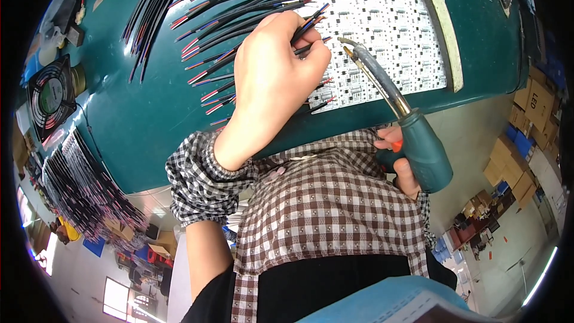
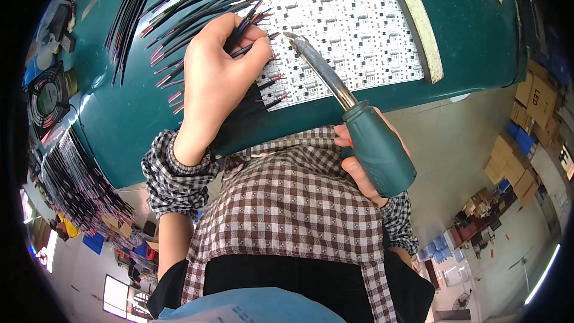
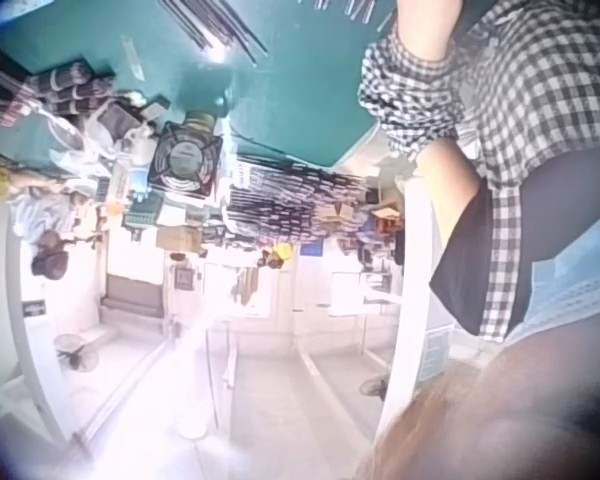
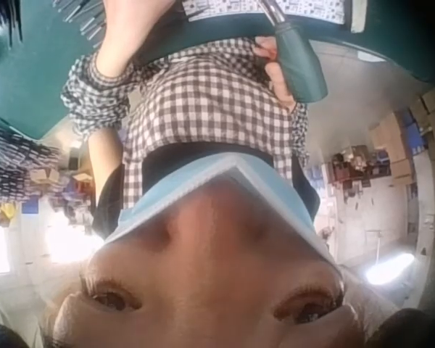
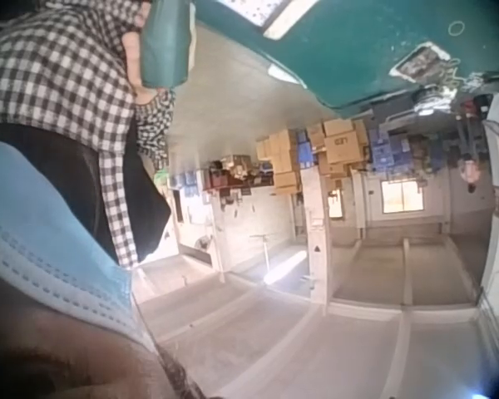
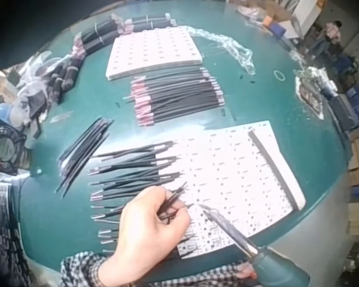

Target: The person solders black and red wires onto an LED circuit board using a soldering iron with an automatic feeder.

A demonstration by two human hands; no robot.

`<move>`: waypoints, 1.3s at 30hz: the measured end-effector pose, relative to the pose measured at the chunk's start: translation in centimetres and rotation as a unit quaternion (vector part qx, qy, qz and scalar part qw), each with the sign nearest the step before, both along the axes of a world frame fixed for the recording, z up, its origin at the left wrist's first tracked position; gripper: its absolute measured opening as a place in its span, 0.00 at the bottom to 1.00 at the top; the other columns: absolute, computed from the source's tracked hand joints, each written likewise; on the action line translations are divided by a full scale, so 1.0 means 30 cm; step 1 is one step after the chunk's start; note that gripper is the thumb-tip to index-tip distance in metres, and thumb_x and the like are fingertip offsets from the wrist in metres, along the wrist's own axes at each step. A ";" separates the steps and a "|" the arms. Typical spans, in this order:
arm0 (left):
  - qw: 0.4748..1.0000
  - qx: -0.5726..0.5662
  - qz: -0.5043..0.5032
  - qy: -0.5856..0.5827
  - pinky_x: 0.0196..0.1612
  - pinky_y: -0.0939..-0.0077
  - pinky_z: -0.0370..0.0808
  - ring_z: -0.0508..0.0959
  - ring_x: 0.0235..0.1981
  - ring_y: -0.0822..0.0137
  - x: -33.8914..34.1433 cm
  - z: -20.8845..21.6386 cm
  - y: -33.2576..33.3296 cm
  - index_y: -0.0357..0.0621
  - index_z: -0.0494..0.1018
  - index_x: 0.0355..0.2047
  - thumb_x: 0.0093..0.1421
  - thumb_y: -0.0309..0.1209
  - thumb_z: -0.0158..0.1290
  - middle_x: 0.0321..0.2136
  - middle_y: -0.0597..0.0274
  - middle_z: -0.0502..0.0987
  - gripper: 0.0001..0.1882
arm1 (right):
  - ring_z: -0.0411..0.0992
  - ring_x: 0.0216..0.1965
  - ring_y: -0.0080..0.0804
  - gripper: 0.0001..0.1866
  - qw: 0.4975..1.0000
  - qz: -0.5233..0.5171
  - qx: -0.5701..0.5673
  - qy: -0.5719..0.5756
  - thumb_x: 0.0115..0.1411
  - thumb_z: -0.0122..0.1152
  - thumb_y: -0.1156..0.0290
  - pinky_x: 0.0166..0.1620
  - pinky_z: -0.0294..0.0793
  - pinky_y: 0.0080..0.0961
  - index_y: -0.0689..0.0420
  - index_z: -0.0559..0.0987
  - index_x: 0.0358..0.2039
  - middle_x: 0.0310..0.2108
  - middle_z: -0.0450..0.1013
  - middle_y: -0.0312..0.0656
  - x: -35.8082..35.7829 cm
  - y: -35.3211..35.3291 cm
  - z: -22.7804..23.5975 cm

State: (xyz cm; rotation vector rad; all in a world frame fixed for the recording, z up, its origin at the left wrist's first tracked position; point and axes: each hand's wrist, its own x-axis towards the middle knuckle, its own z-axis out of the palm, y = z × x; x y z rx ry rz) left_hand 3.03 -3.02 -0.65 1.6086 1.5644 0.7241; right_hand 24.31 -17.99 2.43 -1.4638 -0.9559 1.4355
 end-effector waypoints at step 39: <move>1.000 0.003 0.008 0.007 0.29 0.61 0.71 0.75 0.24 0.50 0.006 -0.004 -0.003 0.37 0.71 0.21 0.45 0.28 0.55 0.22 0.53 0.74 0.06 | 0.73 0.50 0.44 0.44 1.000 0.019 0.003 -0.025 0.54 0.69 0.62 0.50 0.77 0.37 0.70 0.55 0.62 0.48 0.71 0.58 -0.007 0.010 0.022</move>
